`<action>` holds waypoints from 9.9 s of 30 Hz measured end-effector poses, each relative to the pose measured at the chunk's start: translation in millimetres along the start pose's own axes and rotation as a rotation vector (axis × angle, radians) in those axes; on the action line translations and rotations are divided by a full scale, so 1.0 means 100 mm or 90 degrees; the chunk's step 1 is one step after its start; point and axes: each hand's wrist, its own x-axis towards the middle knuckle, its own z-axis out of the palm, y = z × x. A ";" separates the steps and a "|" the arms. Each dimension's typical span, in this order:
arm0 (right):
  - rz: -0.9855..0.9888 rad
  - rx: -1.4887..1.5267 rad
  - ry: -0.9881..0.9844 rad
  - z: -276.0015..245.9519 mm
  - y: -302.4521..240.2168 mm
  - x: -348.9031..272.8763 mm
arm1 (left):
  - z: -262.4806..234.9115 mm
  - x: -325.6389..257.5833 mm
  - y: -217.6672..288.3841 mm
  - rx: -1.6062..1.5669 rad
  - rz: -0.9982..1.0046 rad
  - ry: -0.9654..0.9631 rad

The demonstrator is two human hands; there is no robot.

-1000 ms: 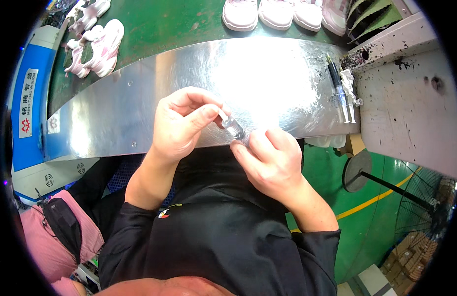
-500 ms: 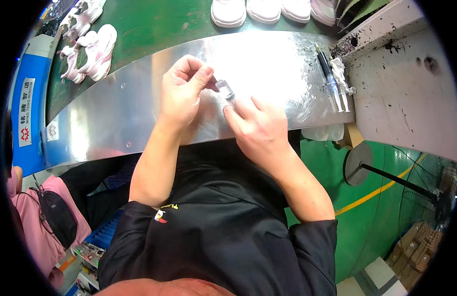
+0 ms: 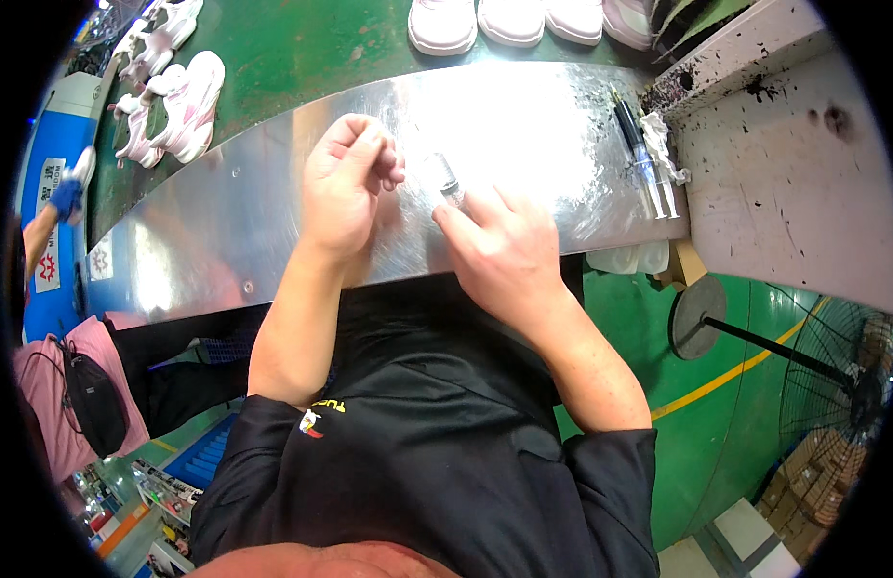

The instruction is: The person injects a clear liquid into the sole of pink and white sneakers using a syringe. They repeatedly pick up shoes, insert the needle into the sole, and dispense the liquid before placing the shoes back on the table.

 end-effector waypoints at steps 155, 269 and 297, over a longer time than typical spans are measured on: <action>0.071 1.183 -0.125 -0.09 -0.11 0.38 | -1.21 0.07 0.60 -0.180 0.036 -0.074; 0.114 0.946 -0.157 0.28 -0.17 -0.23 | -1.10 -1.88 0.29 -0.231 -0.334 0.157; 0.166 0.962 -0.370 -0.55 -0.20 -0.09 | -0.78 -1.57 -0.10 -0.555 -0.510 -0.076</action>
